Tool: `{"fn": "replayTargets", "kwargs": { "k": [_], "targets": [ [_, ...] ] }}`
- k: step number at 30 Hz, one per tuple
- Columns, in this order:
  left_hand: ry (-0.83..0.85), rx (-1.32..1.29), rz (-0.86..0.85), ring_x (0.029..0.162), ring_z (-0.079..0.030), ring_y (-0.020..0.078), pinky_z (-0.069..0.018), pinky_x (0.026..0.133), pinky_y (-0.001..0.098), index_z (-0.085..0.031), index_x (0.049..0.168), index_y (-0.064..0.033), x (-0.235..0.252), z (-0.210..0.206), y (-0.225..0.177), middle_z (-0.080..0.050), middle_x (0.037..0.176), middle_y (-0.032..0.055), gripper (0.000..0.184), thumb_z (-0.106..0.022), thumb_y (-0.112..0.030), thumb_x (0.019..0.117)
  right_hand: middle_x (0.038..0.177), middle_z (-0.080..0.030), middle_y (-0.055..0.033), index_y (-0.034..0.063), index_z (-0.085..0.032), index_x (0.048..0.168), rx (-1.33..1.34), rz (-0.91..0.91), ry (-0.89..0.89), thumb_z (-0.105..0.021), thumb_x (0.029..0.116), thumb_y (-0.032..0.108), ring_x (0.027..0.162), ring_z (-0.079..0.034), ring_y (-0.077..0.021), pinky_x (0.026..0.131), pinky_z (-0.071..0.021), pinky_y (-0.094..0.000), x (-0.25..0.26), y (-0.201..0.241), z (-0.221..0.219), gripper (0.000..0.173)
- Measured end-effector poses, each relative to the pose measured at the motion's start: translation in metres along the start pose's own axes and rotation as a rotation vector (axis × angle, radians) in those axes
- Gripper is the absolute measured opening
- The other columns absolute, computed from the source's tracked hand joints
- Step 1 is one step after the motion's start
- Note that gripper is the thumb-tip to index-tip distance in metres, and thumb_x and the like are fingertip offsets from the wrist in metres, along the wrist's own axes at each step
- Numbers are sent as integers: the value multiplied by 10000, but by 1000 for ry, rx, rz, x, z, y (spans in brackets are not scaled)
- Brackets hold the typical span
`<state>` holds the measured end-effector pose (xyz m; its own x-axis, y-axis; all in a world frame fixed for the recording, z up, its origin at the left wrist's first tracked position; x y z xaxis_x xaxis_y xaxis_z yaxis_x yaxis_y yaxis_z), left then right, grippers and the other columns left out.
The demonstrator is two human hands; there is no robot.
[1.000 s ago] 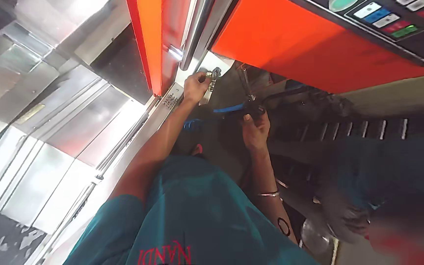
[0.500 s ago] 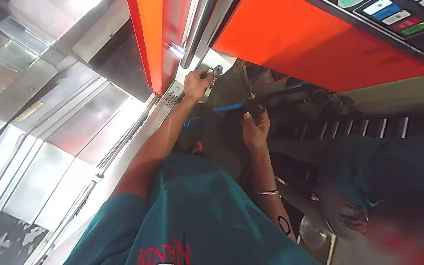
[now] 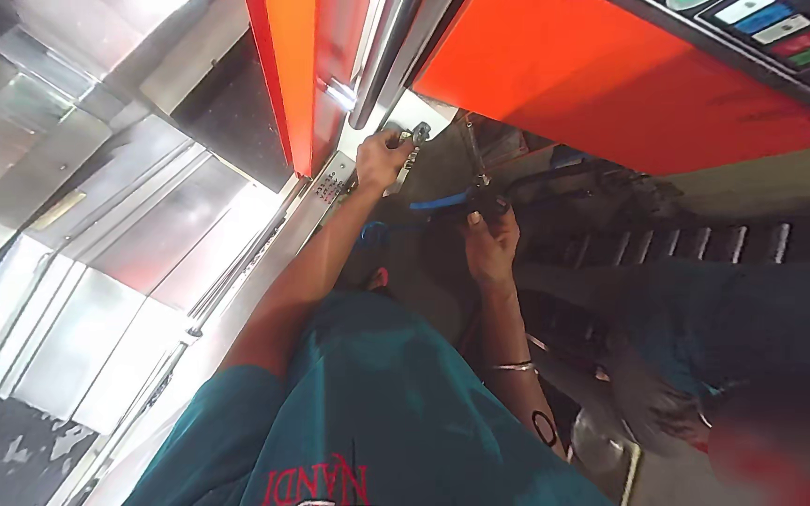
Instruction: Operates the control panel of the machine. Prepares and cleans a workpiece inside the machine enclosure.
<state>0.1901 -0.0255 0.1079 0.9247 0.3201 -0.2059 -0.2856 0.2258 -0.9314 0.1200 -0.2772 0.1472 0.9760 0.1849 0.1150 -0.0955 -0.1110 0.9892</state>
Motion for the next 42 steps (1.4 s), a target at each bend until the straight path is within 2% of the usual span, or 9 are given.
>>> {"fn": "replayTargets", "kwargs": {
  "k": [6,13,19,25,30,33,35,38,42],
  "targets": [
    [-8,-112,-28,795,-693,203,-563,773,477,-757,960,-76,5,-5,12,-735,858,75,253,-722,-323,916,1163,-699,-19,177,-608,1294,9,7,0,-723,929,130,1046,-685,-189,889,-604,-438,1,0,0,386],
    [-8,-301,-23,764,-687,155,-568,733,405,-761,967,-68,4,-10,19,-744,869,60,218,-744,-281,924,1191,-691,-29,166,-606,1293,-3,1,-2,-725,934,144,1077,-677,-196,913,-597,-438,2,2,2,379],
    [-17,-458,23,730,-672,136,-574,683,338,-738,1020,-19,0,-13,18,-730,882,89,209,-751,-208,931,1190,-695,-31,165,-608,1294,24,3,-9,-716,931,113,1072,-680,-191,911,-599,-426,3,3,3,382],
    [-22,-486,-66,754,-676,93,-573,735,294,-740,993,-18,-1,-11,20,-737,868,58,194,-753,-203,934,1177,-707,-32,172,-629,1277,38,7,-5,-731,924,118,1067,-687,-191,910,-602,-426,2,6,4,372],
    [14,-470,-107,707,-646,85,-554,687,286,-737,981,-22,1,-9,24,-722,838,50,220,-745,-239,950,1166,-709,-29,178,-634,1271,24,12,0,-740,922,133,1058,-688,-188,908,-601,-426,1,7,5,368],
    [42,-476,-140,760,-677,103,-578,732,298,-731,1045,-7,0,-7,25,-736,897,72,191,-724,-180,964,1175,-704,-31,171,-624,1284,18,13,-1,-730,929,122,1062,-685,-188,910,-600,-428,1,7,4,374],
    [54,-469,-167,843,-716,119,-603,818,311,-724,1089,1,-1,-6,24,-754,960,86,196,-734,-141,953,1176,-702,-33,168,-625,1287,17,14,-4,-727,929,119,1062,-684,-190,908,-600,-429,2,7,4,375],
    [38,-408,-185,835,-725,126,-611,804,323,-726,1100,-10,-2,-4,24,-759,954,85,210,-746,-143,938,1185,-700,-46,157,-617,1296,12,12,-1,-732,930,127,1067,-685,-202,914,-600,-436,3,9,3,385],
    [9,-286,-219,866,-738,141,-613,847,359,-720,1140,-20,-1,-1,21,-767,974,85,246,-732,-159,937,1163,-694,-43,141,-602,1285,6,0,-2,-706,929,86,1056,-682,-199,925,-593,-441,4,8,0,375]
  ]
}}
Point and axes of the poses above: each hand's wrist, its own x-axis towards the middle knuckle, its own z-axis out of the back of the hand, y = z × x, the point moved 4 cm from there along x, towards the middle knuckle
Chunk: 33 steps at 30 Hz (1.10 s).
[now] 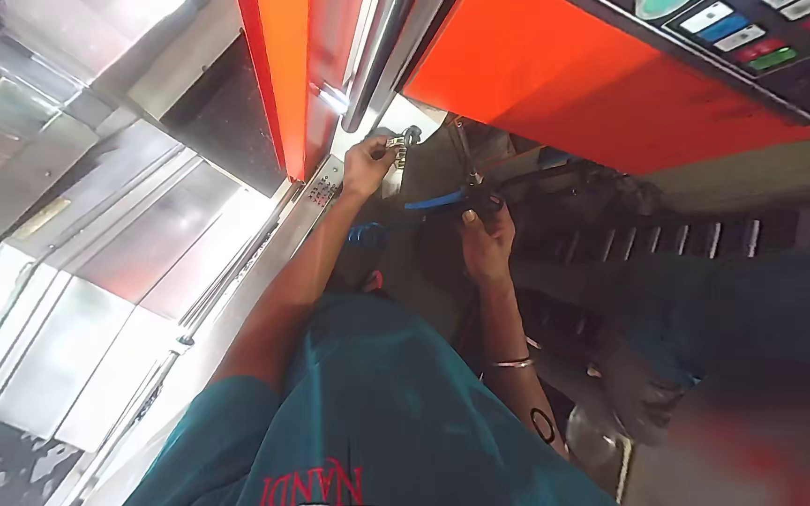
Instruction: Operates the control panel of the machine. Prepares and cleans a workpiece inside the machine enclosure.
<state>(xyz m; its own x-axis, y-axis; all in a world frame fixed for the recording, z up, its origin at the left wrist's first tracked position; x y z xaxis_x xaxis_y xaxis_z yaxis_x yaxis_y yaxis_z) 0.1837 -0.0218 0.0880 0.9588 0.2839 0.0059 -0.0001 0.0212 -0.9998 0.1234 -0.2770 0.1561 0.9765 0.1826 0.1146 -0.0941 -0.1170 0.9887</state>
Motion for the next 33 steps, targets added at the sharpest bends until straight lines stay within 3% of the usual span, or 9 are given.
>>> {"fn": "replayTargets", "kwargs": {
  "k": [15,20,26,30,33],
  "targets": [
    [23,150,35,884,-744,147,-603,880,404,-733,1148,-64,1,6,-9,-776,967,61,266,-734,-216,929,1170,-698,-33,156,-609,1291,8,11,-4,-707,931,81,1052,-686,-190,914,-598,-430,-2,-1,0,380],
    [13,78,-12,841,-743,128,-616,843,369,-745,1072,-45,3,7,-2,-775,938,65,219,-757,-196,914,1171,-695,-42,137,-602,1297,-6,14,-6,-720,925,92,1053,-685,-196,917,-599,-433,-3,-2,1,392],
    [36,84,9,860,-742,150,-614,852,388,-739,1113,-45,3,8,-1,-770,967,84,237,-750,-176,917,1153,-703,-43,138,-611,1287,-24,19,-17,-707,929,92,1044,-689,-198,903,-602,-439,-2,1,1,374],
    [21,157,-24,818,-730,146,-603,821,394,-719,1168,-94,0,8,-1,-766,931,51,260,-740,-191,928,1143,-691,-30,136,-588,1304,-78,9,-28,-714,931,125,1015,-688,-182,881,-610,-422,1,1,1,393],
    [31,272,-32,854,-750,185,-619,826,440,-673,1249,-130,-5,9,3,-768,978,48,332,-725,-181,925,1198,-684,-32,122,-562,1337,-87,45,-24,-702,940,101,1077,-678,-184,918,-600,-429,18,4,-2,422]
  ]
}}
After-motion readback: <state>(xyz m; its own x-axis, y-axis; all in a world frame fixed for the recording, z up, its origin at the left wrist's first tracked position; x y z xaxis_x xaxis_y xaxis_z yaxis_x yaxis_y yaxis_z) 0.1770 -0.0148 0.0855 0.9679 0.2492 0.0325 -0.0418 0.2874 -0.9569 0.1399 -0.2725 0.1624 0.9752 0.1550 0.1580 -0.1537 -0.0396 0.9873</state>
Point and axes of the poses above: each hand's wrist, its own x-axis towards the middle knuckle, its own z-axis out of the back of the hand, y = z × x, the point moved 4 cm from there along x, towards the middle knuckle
